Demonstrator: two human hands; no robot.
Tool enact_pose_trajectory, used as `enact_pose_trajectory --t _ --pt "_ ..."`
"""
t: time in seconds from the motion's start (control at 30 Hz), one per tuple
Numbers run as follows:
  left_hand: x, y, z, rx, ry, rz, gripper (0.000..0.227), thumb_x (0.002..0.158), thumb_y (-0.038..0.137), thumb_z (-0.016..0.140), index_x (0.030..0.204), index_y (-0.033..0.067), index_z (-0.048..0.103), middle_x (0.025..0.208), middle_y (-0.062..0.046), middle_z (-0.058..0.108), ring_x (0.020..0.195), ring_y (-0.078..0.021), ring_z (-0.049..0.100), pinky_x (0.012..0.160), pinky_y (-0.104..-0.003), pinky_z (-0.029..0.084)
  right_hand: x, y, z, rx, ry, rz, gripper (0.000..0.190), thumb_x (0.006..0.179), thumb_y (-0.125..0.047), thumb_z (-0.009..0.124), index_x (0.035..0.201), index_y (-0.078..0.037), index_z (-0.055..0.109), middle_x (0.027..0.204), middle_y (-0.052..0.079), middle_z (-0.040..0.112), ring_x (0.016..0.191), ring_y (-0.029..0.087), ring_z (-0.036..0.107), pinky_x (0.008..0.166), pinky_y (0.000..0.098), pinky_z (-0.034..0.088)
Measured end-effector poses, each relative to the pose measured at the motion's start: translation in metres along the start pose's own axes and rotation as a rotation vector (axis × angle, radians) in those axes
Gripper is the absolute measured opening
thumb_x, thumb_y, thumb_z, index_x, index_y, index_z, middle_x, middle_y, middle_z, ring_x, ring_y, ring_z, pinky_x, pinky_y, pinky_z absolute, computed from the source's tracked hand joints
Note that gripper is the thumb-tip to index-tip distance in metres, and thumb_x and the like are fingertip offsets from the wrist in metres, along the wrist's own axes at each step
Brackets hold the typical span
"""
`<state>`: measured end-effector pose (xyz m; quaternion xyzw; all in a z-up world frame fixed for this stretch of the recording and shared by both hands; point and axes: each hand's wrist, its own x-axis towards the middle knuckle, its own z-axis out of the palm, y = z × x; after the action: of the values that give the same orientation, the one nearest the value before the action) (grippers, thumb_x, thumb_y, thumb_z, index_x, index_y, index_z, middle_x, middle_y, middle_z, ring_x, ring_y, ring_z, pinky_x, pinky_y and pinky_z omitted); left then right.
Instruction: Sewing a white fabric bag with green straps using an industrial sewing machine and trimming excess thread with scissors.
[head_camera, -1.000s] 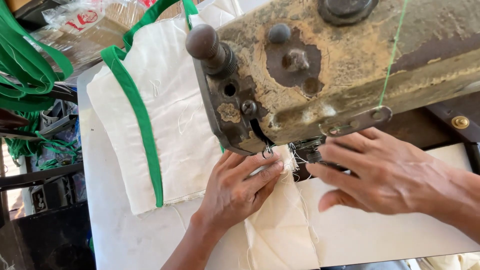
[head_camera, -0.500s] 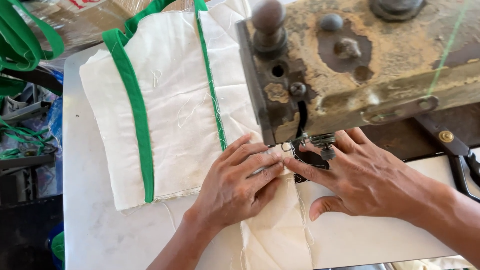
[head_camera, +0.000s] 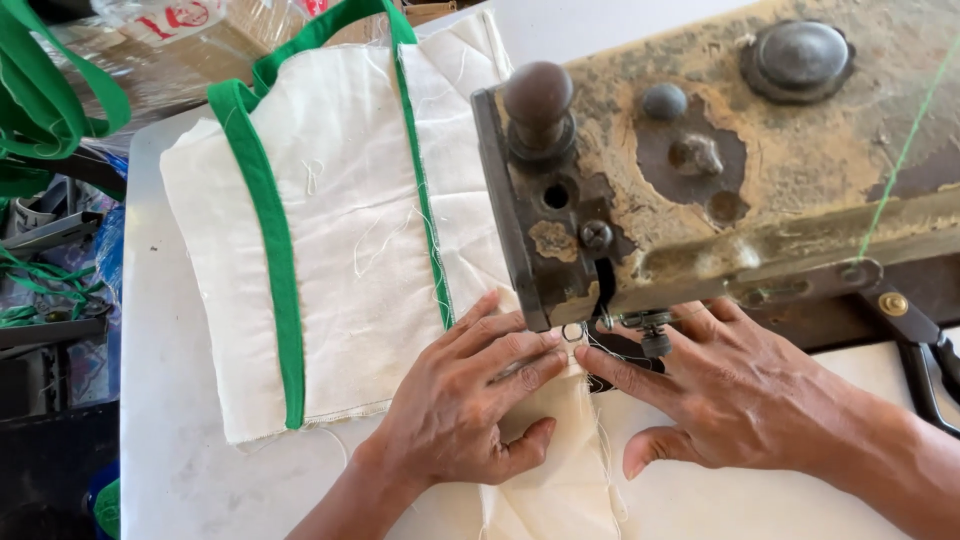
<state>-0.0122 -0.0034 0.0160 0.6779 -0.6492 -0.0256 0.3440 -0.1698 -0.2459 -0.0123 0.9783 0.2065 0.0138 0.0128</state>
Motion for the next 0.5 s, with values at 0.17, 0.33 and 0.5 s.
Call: enact_pose_trajectory --t 0.17,0.33,0.5 --pt "0.005 -0.020 -0.001 0.020 0.006 0.034 0.039 0.087 0.024 0.070 0.118 0.0008 0.072 0.109 -0.016 0.066 0.112 -0.0390 0.063 0.115 -0.062 0.044 0.010 0.003 -0.007 0.025 -0.133 0.104 0.098 0.086 -0.092 0.029 0.165 -0.032 0.029 0.077 0.011 0.058 0.067 0.032 0.059 0.057 0.0487 0.055" --pt "0.006 -0.022 -0.003 0.041 0.017 0.044 0.036 0.086 0.021 0.071 0.117 0.0034 0.072 0.101 -0.015 0.064 0.111 -0.0387 0.064 0.115 -0.061 0.046 0.007 0.005 -0.009 -0.033 -0.080 0.102 0.097 0.086 -0.090 0.029 0.162 -0.031 0.034 0.067 0.009 0.052 0.057 0.030 0.052 0.063 0.0499 0.051" --pt "0.008 -0.030 -0.005 0.058 0.026 0.066 0.032 0.088 0.023 0.069 0.112 0.0023 0.075 0.115 -0.016 0.067 0.116 -0.0383 0.064 0.114 -0.062 0.045 -0.003 0.015 -0.003 -0.009 0.070 0.161 0.090 0.085 -0.086 0.029 0.139 -0.025 0.065 0.086 0.011 0.050 0.072 0.034 0.052 0.068 0.0513 0.048"
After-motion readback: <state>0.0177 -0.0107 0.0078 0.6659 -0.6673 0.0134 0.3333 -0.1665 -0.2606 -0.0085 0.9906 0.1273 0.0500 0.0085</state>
